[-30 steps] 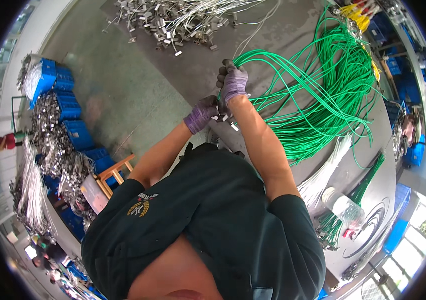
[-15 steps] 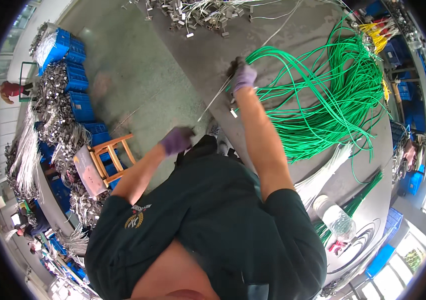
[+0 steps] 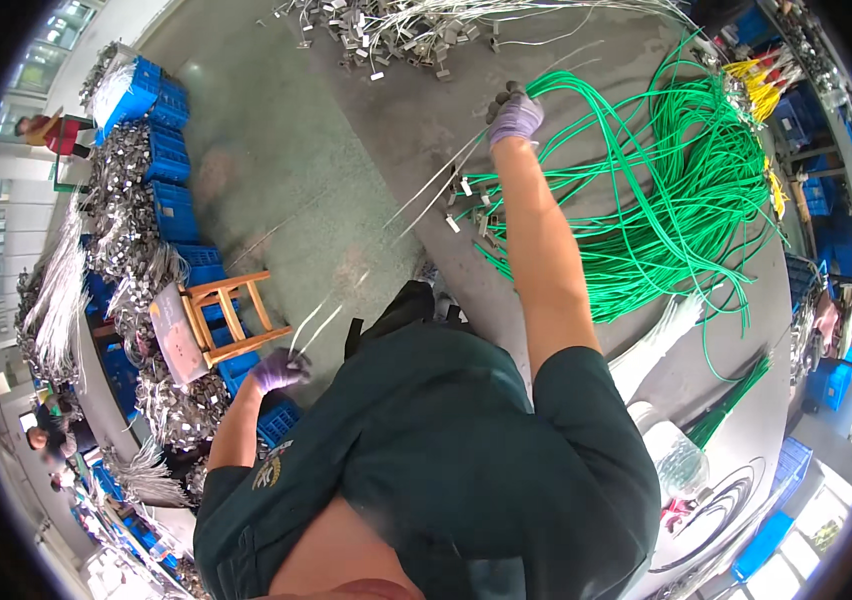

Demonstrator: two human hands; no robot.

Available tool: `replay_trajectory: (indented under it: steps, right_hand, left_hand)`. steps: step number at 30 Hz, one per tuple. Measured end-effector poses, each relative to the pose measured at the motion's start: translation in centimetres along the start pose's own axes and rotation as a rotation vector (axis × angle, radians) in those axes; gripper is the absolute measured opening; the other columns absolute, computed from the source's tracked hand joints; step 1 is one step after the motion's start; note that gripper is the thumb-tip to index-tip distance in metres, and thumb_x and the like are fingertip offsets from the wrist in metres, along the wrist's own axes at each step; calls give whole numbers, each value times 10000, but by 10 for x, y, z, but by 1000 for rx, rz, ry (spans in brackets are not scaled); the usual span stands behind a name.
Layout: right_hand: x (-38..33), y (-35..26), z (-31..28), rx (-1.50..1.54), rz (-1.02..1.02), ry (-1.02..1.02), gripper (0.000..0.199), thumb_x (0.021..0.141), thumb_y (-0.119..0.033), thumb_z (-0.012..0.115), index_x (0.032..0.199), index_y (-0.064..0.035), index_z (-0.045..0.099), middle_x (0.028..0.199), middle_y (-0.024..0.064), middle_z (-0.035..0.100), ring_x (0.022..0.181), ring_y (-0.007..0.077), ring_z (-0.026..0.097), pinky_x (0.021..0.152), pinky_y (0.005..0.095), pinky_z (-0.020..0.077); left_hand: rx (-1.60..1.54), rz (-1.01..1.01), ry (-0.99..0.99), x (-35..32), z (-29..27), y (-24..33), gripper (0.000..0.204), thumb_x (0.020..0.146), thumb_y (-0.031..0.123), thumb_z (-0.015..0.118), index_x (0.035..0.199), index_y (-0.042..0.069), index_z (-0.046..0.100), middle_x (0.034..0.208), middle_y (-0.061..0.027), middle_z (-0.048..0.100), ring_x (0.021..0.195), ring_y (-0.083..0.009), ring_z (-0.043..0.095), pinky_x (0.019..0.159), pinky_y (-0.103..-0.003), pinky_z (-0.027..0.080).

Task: Bundling green electrical cables with plastic zip ties and cutting the excess at a manual assembly station.

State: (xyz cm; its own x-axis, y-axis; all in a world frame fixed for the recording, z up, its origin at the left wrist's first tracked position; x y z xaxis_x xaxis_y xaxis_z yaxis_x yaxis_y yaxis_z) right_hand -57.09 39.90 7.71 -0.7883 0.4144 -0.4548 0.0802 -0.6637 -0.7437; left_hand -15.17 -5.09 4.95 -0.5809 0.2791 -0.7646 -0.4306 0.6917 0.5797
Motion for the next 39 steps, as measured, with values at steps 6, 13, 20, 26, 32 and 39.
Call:
replay_trajectory:
  steps: [6, 13, 20, 26, 32, 39]
  right_hand:
    - [-79, 39, 21, 28, 12, -100, 147, 789, -170, 615, 844, -37, 585, 566, 58, 521, 407, 176, 474, 365, 313, 365]
    - [-45, -55, 4, -98, -255, -293, 110, 808, -134, 598, 850, -34, 580, 613, 51, 551, 479, 166, 515, 465, 313, 445]
    - [-190, 52, 10, -59, 75, -771, 144, 816, -153, 617, 856, -15, 602, 682, 62, 583, 636, 168, 553, 544, 327, 451]
    - [-141, -33, -13, -427, -172, -625, 223, 861, -208, 577, 914, 4, 627, 866, 93, 661, 725, 151, 625, 577, 273, 484]
    - [-118, -76, -8, -346, -176, -528, 249, 888, -209, 531, 974, 24, 541, 870, 167, 661, 691, 222, 660, 522, 267, 490]
    - [-123, -69, -4, -325, -151, -505, 242, 881, -214, 541, 953, 15, 505, 812, 171, 658, 643, 233, 655, 506, 275, 496]
  left_hand:
    - [-399, 377, 331, 41, 1, 117, 186, 854, 211, 561, 909, 46, 627, 631, 4, 536, 587, -81, 498, 543, -238, 426]
    - [-432, 247, 263, 26, 10, 80, 249, 852, 243, 564, 912, 6, 606, 602, -5, 503, 531, -78, 463, 485, -235, 383]
    - [-805, 427, 254, 64, -6, 204, 343, 832, 285, 576, 973, -28, 563, 602, -26, 503, 472, -82, 431, 429, -221, 312]
    - [-652, 292, 416, 61, -2, 190, 214, 828, 233, 594, 864, 23, 618, 547, 20, 463, 441, -45, 383, 408, -197, 276]
    - [-709, 324, 394, 65, 11, 177, 275, 838, 259, 608, 890, -12, 597, 531, 14, 449, 417, -46, 364, 389, -202, 256]
    - [-727, 244, 399, 63, 13, 182, 162, 828, 189, 605, 839, 30, 626, 545, 27, 465, 448, -49, 390, 419, -204, 303]
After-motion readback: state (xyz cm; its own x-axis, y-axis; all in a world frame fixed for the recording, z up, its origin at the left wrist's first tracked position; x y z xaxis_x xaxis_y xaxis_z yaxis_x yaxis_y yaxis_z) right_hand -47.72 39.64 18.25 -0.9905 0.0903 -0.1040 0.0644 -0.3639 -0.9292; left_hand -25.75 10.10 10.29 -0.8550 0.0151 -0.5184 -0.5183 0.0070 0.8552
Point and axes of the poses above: each hand's wrist, its own x-axis towards the middle knuckle, its own z-axis out of the palm, y = z × x, the point moved 4 cm from there along x, towards the middle knuckle
